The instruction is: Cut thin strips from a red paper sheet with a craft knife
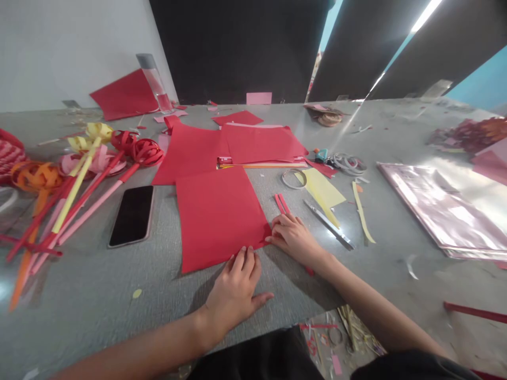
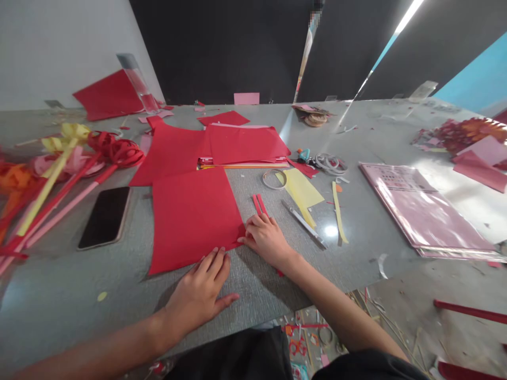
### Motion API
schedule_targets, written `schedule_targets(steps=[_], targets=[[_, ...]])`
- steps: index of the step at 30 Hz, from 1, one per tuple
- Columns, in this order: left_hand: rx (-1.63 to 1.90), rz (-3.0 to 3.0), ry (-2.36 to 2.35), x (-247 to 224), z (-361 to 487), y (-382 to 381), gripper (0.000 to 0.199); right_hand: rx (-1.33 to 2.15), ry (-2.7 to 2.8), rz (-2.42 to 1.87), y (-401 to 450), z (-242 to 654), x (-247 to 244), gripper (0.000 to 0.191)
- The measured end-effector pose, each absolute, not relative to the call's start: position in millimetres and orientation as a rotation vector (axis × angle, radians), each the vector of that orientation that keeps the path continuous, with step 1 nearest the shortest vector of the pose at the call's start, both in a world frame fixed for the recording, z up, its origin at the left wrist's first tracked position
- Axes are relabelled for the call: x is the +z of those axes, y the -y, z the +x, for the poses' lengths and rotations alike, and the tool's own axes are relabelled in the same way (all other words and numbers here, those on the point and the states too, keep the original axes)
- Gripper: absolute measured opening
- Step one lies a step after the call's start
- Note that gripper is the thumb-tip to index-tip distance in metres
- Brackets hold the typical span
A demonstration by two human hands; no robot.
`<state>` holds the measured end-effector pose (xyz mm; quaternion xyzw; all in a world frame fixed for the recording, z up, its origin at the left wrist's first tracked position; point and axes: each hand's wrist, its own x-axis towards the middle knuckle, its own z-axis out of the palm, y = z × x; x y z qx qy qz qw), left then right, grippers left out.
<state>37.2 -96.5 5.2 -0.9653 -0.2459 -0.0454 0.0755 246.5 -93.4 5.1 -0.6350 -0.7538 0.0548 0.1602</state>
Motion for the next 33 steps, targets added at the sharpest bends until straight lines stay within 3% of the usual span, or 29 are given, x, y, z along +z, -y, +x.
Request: schedule_targets(steps=[13,27,33], targets=[[0.019,-2.928,0.765,10,42,96,0.070,-0.079,2.152,-1.917,95,240,1,0.021],[0.058,-2.923,0.761,13,45,95,0.071,-0.203,1.975,-1.929,96,221,-5,0.038],[0.073,-2.931,0.765,15,44,95,0.069,-0.255,2.027,-1.878,99,220,-4,0.023]])
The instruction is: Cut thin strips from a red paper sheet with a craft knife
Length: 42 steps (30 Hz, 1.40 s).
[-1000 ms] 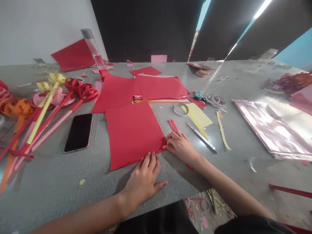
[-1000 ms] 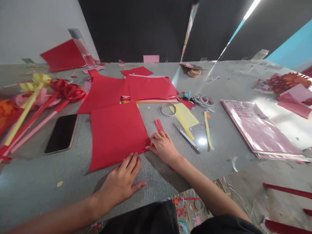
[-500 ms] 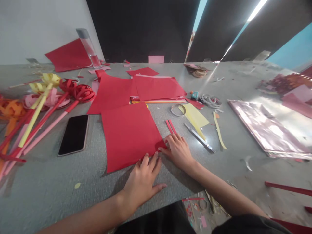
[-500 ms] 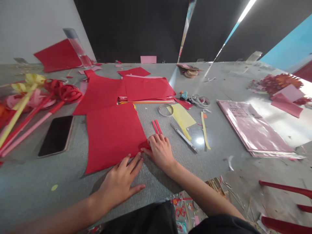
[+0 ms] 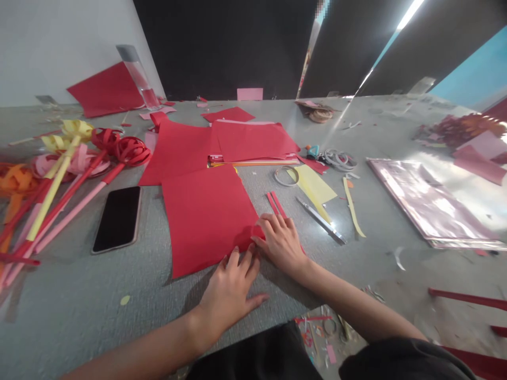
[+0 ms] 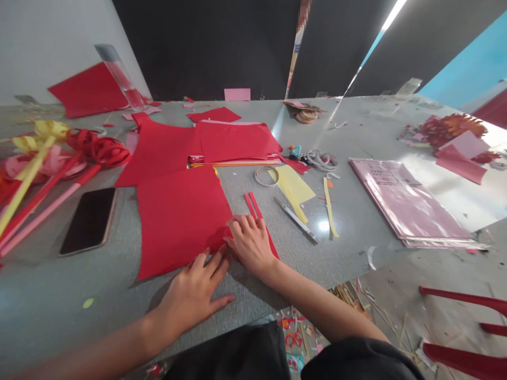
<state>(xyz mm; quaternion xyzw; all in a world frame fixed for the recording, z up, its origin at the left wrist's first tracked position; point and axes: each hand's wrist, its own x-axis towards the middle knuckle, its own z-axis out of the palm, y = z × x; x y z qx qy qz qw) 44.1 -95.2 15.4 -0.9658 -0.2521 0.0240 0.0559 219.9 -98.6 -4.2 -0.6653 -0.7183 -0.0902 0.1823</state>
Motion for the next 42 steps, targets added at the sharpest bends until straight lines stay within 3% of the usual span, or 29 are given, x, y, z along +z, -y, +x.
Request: schedule_targets(steps=[10,15,20,27,32,36,42], targets=[[0.081,-2.946,0.774,10,41,96,0.071,-0.277,1.940,-1.952,102,240,0,0.013],[0.114,-2.961,0.773,14,46,95,0.070,-0.099,1.827,-1.863,108,251,13,0.024],[0.153,-2.930,0.934,23,62,107,0.065,0.096,2.203,-1.764,130,236,16,0.029],[0.065,-3.232,0.744,47,64,112,0.055,-0.024,2.269,-1.727,128,236,9,0.024],[-0.071,-3.351,0.681,38,58,80,0.030,-0.110,2.323,-1.650,108,244,8,0.022],[-0.314,-3.159,0.922,12,49,50,0.040,-0.162,2.355,-1.622,97,244,9,0.021],[-0.240,-3.234,0.730,3,42,10,0.042,-0.234,2.414,-1.627,74,242,12,0.011]])
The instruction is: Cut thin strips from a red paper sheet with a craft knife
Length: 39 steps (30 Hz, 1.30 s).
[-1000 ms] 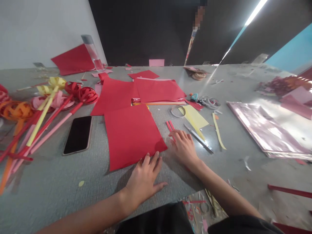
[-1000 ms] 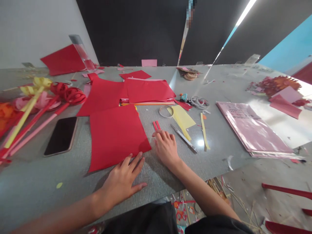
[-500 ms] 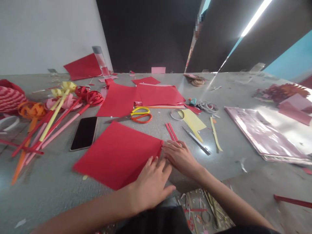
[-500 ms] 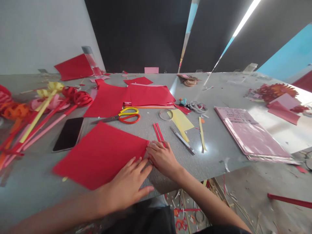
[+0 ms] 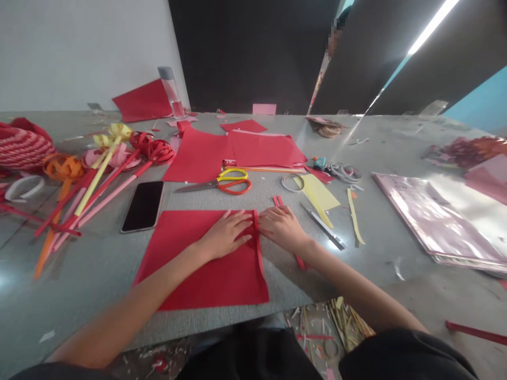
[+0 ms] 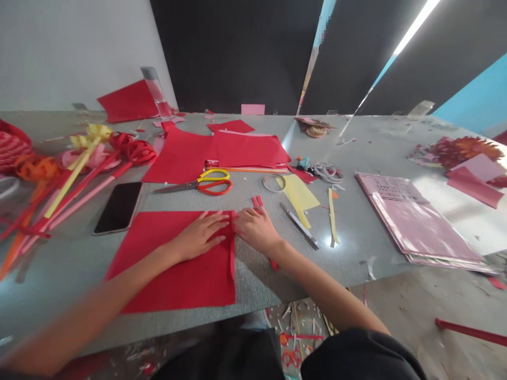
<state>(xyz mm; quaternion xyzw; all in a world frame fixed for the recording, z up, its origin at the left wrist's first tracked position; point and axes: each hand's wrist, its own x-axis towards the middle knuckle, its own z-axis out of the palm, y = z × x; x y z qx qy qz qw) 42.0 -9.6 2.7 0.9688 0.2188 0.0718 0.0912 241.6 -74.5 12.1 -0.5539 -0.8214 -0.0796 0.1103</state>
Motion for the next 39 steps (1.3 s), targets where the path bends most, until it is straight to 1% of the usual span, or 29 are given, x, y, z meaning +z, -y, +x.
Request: schedule_targets(steps=[6,10,12,16,18,28,32,34,39], targets=[[0.261,2.907,-0.788,4,51,1,0.040,-0.293,2.485,-1.592,65,238,12,0.017],[0.230,2.909,-0.752,2,52,7,0.043,-0.310,2.475,-1.594,80,234,9,0.027],[0.211,2.903,-0.732,2,52,8,0.046,-0.309,2.465,-1.606,90,231,8,0.029],[0.185,2.872,-0.735,-1,52,8,0.064,-0.331,2.476,-1.580,106,222,9,0.028],[0.174,2.860,-0.735,-2,52,7,0.067,-0.341,2.491,-1.545,113,218,10,0.027],[0.163,2.846,-0.726,0,52,8,0.068,-0.302,2.479,-1.502,147,205,8,0.030],[0.170,2.854,-0.720,-1,51,8,0.070,-0.274,2.481,-1.496,153,202,9,0.028],[0.156,2.858,-0.711,-2,51,8,0.074,-0.258,2.494,-1.503,153,201,12,0.025],[0.085,2.864,-0.662,-2,50,8,0.095,-0.212,2.541,-1.495,152,200,16,0.014]])
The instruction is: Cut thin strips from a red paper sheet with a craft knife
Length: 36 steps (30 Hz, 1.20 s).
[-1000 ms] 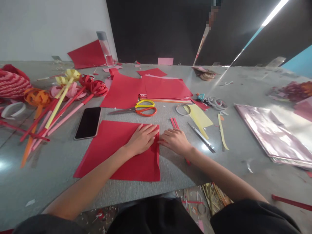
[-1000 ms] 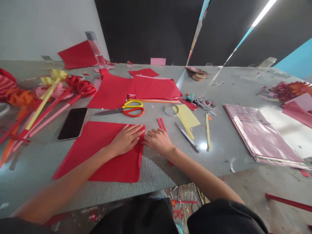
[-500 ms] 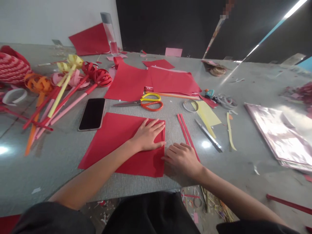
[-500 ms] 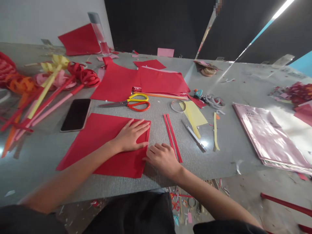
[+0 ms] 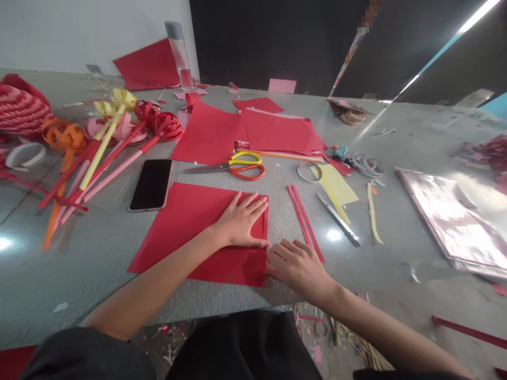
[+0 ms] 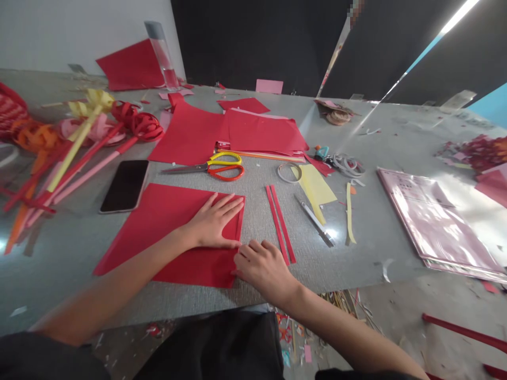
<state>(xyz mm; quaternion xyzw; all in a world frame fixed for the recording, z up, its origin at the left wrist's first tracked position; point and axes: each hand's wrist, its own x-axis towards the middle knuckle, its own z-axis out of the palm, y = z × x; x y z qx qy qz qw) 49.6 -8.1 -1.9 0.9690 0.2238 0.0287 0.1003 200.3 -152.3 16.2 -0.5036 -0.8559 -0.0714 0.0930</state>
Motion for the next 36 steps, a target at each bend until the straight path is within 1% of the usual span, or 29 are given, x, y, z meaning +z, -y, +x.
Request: schedule_targets(steps=[3,7,19,22,26,28,30,33,36], targets=[[0.069,2.860,-0.659,-2,50,8,0.097,-0.146,2.528,-1.451,153,201,16,0.010],[0.059,2.844,-0.659,0,50,8,0.099,-0.108,2.562,-1.390,157,201,16,0.015],[0.077,2.827,-0.645,-1,50,7,0.102,-0.177,2.626,-1.268,162,200,21,0.018],[0.084,2.825,-0.643,-1,49,7,0.103,-0.089,2.600,-1.258,168,196,18,0.017],[0.083,2.837,-0.651,-2,49,6,0.103,0.108,2.501,-1.280,175,202,12,0.021],[0.075,2.842,-0.653,-2,49,6,0.104,0.148,2.337,-1.349,176,216,10,0.017],[0.067,2.845,-0.665,-2,49,5,0.104,0.093,2.117,-1.488,174,239,10,0.012],[0.055,2.842,-0.720,-2,50,5,0.103,-0.175,1.802,-1.791,168,279,7,0.016],[0.049,2.836,-0.801,-2,53,7,0.102,-0.355,1.622,-2.093,164,313,2,0.027]])
